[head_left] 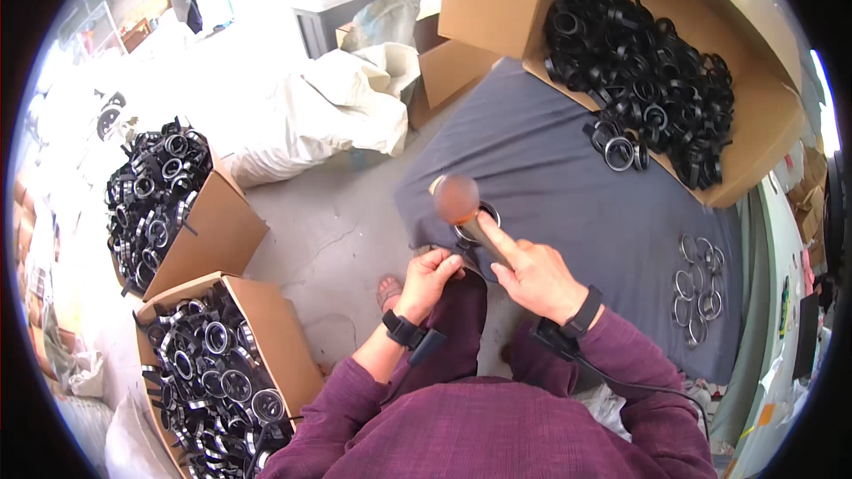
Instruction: Using a mallet to assemble rubber inserts into metal hose clamps while working on the floor of a warehouse.
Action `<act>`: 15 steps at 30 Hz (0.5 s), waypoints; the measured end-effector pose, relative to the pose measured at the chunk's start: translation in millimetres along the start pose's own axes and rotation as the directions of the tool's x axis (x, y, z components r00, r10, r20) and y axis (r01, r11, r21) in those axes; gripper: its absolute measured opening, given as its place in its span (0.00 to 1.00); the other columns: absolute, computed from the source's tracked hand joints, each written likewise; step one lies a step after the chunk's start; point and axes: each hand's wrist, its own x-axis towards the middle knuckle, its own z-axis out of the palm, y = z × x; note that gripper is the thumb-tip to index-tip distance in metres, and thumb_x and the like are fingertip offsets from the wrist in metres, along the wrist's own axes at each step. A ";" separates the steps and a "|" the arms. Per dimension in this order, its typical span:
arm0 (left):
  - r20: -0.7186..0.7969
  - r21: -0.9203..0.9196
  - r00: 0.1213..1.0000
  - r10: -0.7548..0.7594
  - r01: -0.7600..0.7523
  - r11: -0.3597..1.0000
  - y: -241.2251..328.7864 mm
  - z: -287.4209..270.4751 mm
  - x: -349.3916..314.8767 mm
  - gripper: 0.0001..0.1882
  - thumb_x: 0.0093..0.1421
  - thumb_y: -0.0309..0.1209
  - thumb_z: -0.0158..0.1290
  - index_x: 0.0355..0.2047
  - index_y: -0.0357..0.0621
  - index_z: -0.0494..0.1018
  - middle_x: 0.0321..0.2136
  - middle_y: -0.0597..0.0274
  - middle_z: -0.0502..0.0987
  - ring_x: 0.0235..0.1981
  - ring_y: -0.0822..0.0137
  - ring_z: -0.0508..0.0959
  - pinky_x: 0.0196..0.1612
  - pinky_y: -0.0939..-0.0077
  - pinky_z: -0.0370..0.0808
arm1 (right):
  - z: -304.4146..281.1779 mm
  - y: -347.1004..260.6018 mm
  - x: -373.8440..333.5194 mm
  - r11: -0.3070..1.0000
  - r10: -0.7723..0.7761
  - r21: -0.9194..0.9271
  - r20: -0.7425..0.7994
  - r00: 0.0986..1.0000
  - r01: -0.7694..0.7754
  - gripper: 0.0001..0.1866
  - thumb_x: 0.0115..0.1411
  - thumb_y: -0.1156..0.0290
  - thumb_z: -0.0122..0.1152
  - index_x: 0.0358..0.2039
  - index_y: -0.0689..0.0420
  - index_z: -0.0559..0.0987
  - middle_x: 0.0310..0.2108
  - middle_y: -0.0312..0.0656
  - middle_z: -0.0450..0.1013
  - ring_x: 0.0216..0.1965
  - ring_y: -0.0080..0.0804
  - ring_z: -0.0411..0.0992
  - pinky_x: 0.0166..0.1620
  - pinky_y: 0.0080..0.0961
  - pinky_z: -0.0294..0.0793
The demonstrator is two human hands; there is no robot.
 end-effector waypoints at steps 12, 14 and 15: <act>-0.024 0.118 0.999 0.023 -0.020 0.993 7.1 1.7 6.5 0.09 0.61 0.31 0.54 0.28 0.37 0.76 0.23 0.66 0.77 0.28 0.77 0.74 0.35 0.81 0.71 | -29.4 35.4 33.0 0.839 0.145 0.533 -0.025 0.989 -0.109 0.35 0.55 0.75 0.53 0.64 0.59 0.55 0.61 0.55 0.59 0.60 0.38 0.62 0.59 0.25 0.62; -0.031 0.066 0.999 0.015 -0.013 0.998 9.9 0.1 -0.7 0.09 0.61 0.31 0.54 0.28 0.36 0.76 0.23 0.66 0.77 0.28 0.77 0.73 0.36 0.81 0.70 | -56.2 14.2 29.6 0.775 0.187 0.632 -0.231 0.955 0.001 0.34 0.56 0.80 0.51 0.64 0.63 0.54 0.63 0.49 0.58 0.62 0.31 0.58 0.59 0.21 0.59; -0.030 0.054 0.999 0.020 -0.018 0.998 10.9 -0.2 -0.6 0.10 0.61 0.31 0.53 0.27 0.36 0.75 0.23 0.66 0.77 0.28 0.77 0.73 0.36 0.80 0.70 | -51.7 10.5 25.5 0.771 0.239 0.637 -0.262 0.935 -0.019 0.35 0.57 0.79 0.51 0.65 0.61 0.53 0.63 0.49 0.58 0.60 0.32 0.61 0.59 0.22 0.60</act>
